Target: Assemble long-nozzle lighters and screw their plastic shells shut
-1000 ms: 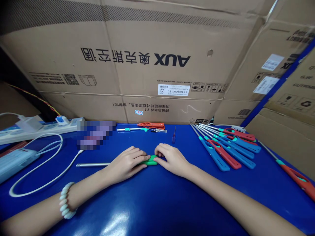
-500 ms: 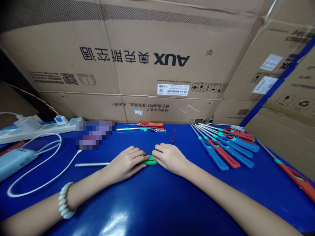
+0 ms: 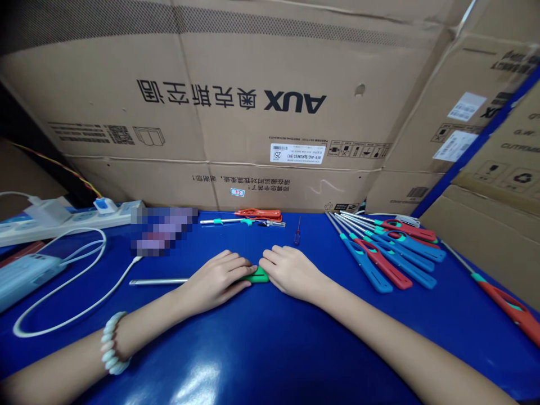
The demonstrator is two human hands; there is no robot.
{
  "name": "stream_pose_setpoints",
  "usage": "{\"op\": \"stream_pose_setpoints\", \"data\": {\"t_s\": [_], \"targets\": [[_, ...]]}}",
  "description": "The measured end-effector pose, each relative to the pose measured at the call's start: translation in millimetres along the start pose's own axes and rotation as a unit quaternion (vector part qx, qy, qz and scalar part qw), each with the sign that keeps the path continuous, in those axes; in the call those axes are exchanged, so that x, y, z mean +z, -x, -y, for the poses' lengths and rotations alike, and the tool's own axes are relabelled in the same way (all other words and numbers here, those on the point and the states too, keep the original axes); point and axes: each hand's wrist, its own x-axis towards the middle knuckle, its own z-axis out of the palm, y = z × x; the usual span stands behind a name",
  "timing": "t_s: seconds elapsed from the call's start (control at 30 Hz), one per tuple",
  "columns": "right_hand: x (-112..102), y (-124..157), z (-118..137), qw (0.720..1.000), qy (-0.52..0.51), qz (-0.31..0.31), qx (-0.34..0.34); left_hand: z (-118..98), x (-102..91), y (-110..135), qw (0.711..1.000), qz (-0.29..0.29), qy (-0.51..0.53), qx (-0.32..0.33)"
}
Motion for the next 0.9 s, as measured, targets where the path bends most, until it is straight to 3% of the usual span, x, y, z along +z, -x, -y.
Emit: {"op": "stream_pose_setpoints", "data": {"t_s": [0.27,0.47,0.6,0.7,0.77,0.83,0.9], "targets": [[-1.5,-2.7,0.2,0.999,0.024,0.024,-0.007,0.3,0.6,-0.3,1.000,-0.003,-0.001,0.001],[-0.7,8.5,-33.4,0.989,0.086,-0.003,0.124,1.2,0.2,0.6,1.000,-0.001,0.007,-0.002],[7.1,17.0,-54.4,0.988,0.096,0.047,0.112,0.8,-0.4,0.9,1.000,-0.005,0.006,-0.004],[7.3,16.6,-53.5,0.992,0.073,0.059,0.085,0.3,-0.8,0.8,1.000,-0.009,0.007,-0.001],[1.4,14.1,-45.9,0.997,0.029,0.028,0.067,0.3,-1.0,0.6,1.000,-0.009,0.007,0.000],[-8.5,11.4,-35.1,0.995,-0.052,-0.041,0.079,0.5,-1.1,0.3,1.000,-0.010,0.008,0.002],[-19.8,9.0,-23.5,0.968,-0.175,-0.123,0.131,0.8,-1.1,0.1,1.000,-0.008,0.008,0.004]]}}
